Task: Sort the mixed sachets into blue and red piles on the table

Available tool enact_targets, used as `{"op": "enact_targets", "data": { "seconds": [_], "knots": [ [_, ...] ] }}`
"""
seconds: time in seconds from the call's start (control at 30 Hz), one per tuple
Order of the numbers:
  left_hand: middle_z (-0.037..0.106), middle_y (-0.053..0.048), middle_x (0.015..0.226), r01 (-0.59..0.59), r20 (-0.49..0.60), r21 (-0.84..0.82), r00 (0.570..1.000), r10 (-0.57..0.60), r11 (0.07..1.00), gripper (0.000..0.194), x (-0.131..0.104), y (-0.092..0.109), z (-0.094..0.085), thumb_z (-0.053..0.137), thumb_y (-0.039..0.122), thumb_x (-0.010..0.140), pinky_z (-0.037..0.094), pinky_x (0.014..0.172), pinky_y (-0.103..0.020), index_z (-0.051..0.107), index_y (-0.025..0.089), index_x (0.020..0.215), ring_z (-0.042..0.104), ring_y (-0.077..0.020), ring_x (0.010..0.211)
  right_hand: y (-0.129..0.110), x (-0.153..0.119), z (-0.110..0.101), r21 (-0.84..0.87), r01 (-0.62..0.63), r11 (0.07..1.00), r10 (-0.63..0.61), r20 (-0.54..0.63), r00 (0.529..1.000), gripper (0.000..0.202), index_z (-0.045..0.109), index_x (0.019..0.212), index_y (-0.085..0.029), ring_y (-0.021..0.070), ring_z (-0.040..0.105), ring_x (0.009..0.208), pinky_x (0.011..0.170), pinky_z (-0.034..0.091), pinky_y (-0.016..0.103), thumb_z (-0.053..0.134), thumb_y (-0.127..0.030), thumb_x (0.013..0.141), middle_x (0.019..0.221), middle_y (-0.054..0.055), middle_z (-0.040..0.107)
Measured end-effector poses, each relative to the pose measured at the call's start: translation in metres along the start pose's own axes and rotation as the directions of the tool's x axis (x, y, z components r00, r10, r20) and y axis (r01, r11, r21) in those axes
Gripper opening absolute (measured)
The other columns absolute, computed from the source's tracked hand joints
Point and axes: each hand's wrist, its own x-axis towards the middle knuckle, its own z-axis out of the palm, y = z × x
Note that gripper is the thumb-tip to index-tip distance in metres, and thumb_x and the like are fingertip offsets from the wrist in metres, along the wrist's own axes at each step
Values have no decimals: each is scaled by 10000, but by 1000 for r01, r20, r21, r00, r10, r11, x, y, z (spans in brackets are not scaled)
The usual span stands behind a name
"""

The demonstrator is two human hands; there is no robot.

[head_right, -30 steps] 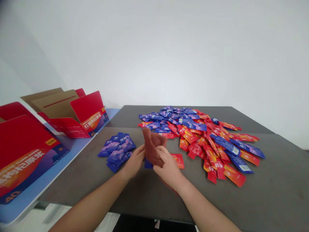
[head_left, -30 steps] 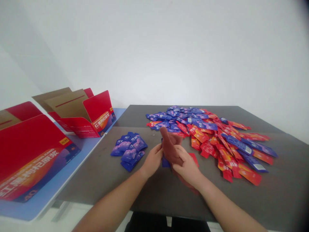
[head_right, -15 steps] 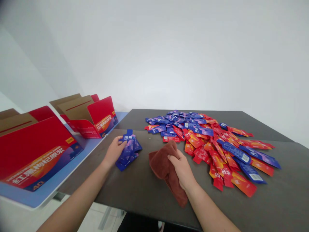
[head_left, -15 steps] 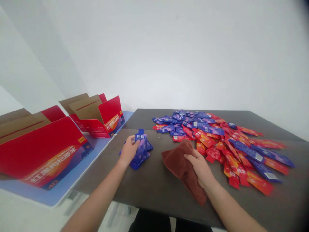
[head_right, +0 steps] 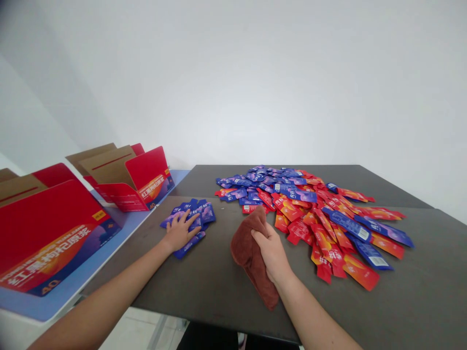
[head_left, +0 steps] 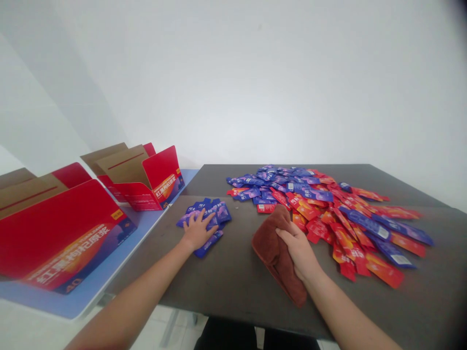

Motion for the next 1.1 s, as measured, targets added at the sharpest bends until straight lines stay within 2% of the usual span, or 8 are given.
{"op": "enact_targets", "data": {
  "seconds": [0.13, 0.27, 0.4, 0.6, 0.73, 0.9, 1.0, 1.1],
  "knots": [
    [249, -58, 1580, -5, 3, 38, 1000, 5, 999, 596, 7, -4, -5, 387, 625, 885, 234, 1022, -711, 347, 420, 1443, 228, -435, 1397, -4, -1, 1, -4, 4, 1000, -4, -8, 1000, 294, 685, 992, -221, 232, 669, 886, 783, 479, 321, 731, -300, 712, 927, 4, 744],
    [230, -99, 1581, 8, -36, 64, 999, -6, 998, 641, -13, 2, -8, 374, 664, 873, 210, 1039, -700, 358, 381, 1448, 177, -424, 1424, -7, -2, 2, 25, -19, 1000, 20, -27, 999, 337, 675, 1012, -214, 236, 679, 864, 773, 490, 329, 739, -307, 695, 914, 8, 747],
    [199, -68, 1596, -96, 1, 59, 995, 97, 994, 664, -32, 5, -4, 443, 650, 852, 194, 1061, -683, 343, 387, 1454, 152, -419, 1434, -8, -4, 3, 28, -15, 999, 16, -30, 999, 349, 669, 1023, -218, 246, 673, 935, 786, 492, 324, 742, -299, 691, 955, 14, 746],
    [253, -84, 1577, -89, -69, 85, 993, 95, 992, 600, -20, 5, -5, 464, 584, 876, 175, 1057, -702, 403, 362, 1430, 195, -431, 1418, -5, -3, 2, 14, 8, 1000, -8, -28, 1000, 318, 662, 1025, -229, 230, 665, 947, 799, 487, 312, 721, -282, 717, 961, 1, 740],
    [273, -118, 1564, -221, -220, 90, 947, 236, 971, 624, 12, 40, -21, 441, 558, 901, 177, 1110, -625, 371, 275, 1453, 222, -374, 1424, -3, 2, -1, 10, 18, 1000, -18, -63, 998, 274, 671, 981, -219, 229, 670, 886, 773, 489, 317, 713, -296, 721, 906, 2, 739],
    [485, -165, 1417, -351, -99, 13, 931, 350, 936, 518, 91, 96, -22, 517, 236, 901, 331, 1105, -339, 424, 109, 1395, 448, -227, 1314, -4, 10, -4, 21, 63, 998, -61, -105, 993, 307, 675, 992, -217, 225, 675, 824, 760, 495, 328, 716, -305, 701, 878, 1, 739],
    [517, -137, 1381, -366, -66, -15, 929, 364, 931, 447, 131, 118, -9, 580, 199, 879, 372, 1081, -391, 505, 144, 1316, 489, -232, 1267, -5, 13, -6, 23, 97, 995, -94, -116, 989, 326, 677, 998, -210, 232, 677, 847, 773, 498, 335, 718, -310, 690, 892, 11, 742],
    [547, -112, 1308, -340, -61, -52, 939, 337, 939, 381, 146, 131, 3, 592, 310, 898, 462, 970, -491, 545, 161, 1246, 553, -257, 1161, -6, 15, -7, 41, 103, 994, -98, -110, 989, 320, 674, 995, -213, 230, 680, 849, 777, 504, 338, 715, -310, 694, 890, 9, 743]
  ]
}}
